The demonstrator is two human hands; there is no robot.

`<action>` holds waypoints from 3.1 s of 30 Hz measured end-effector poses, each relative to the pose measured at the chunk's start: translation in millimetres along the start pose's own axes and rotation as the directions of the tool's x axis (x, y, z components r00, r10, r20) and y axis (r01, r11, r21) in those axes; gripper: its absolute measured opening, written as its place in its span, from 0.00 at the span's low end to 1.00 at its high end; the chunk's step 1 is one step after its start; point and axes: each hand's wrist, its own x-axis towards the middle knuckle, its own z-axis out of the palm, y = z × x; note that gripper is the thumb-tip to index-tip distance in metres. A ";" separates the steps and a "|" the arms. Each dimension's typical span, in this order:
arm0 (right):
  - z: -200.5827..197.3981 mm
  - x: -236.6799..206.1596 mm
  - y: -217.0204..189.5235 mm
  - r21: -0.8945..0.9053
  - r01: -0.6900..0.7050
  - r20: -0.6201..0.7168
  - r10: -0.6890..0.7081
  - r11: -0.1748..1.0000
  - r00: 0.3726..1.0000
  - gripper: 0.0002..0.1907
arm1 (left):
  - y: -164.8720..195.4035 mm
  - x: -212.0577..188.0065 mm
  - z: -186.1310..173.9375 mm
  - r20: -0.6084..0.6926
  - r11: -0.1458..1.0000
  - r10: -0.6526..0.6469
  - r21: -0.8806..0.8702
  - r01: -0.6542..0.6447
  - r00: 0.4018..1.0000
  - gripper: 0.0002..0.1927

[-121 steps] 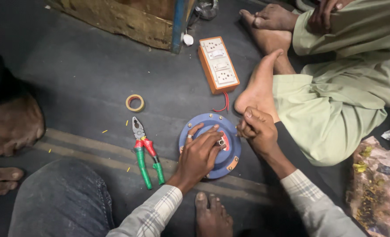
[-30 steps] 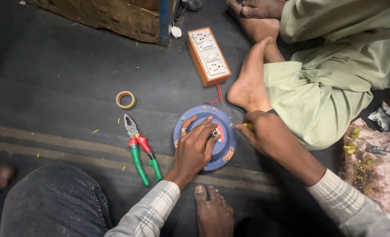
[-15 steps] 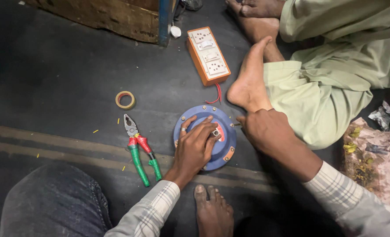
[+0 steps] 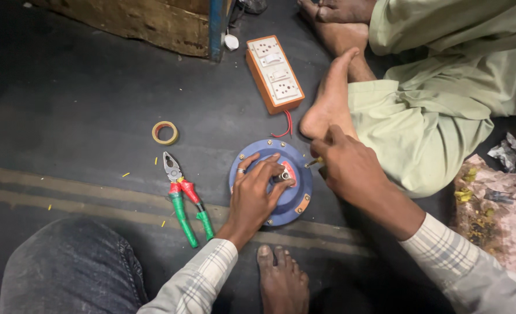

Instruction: The person sits on the floor and uses a screwdriver to unscrew fasteners from a blue ceiling fan motor housing, then separates the housing cover to expose the copper winding stator and works on the central rotor shaft, removing the cover and other parts to the side.

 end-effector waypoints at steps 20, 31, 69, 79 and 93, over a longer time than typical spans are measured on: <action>-6.8 4.1 -5.3 -0.164 -0.182 0.201 0.214 0.969 0.956 0.17 | 2.5 3.0 0.5 -0.013 0.997 -0.054 -0.050 0.054 0.998 0.17; -4.1 0.6 0.8 -0.306 -0.122 0.323 0.224 0.944 0.920 0.18 | 2.0 2.6 0.8 0.035 0.992 -0.113 -0.050 0.115 0.993 0.18; 72.8 -12.6 20.5 0.544 -0.242 -0.060 0.325 0.803 0.944 0.18 | -29.5 30.1 -64.7 0.116 0.959 -0.283 0.025 0.282 0.952 0.18; 68.8 0.2 -2.1 0.253 -0.442 0.152 0.416 0.861 0.897 0.13 | -42.7 42.7 -72.2 0.330 0.971 -0.202 0.194 0.143 0.922 0.09; 23.9 -24.5 -30.6 0.569 -0.273 -0.087 0.387 0.776 0.918 0.12 | -26.0 20.6 -64.9 0.032 0.892 -0.427 0.179 0.415 0.904 0.09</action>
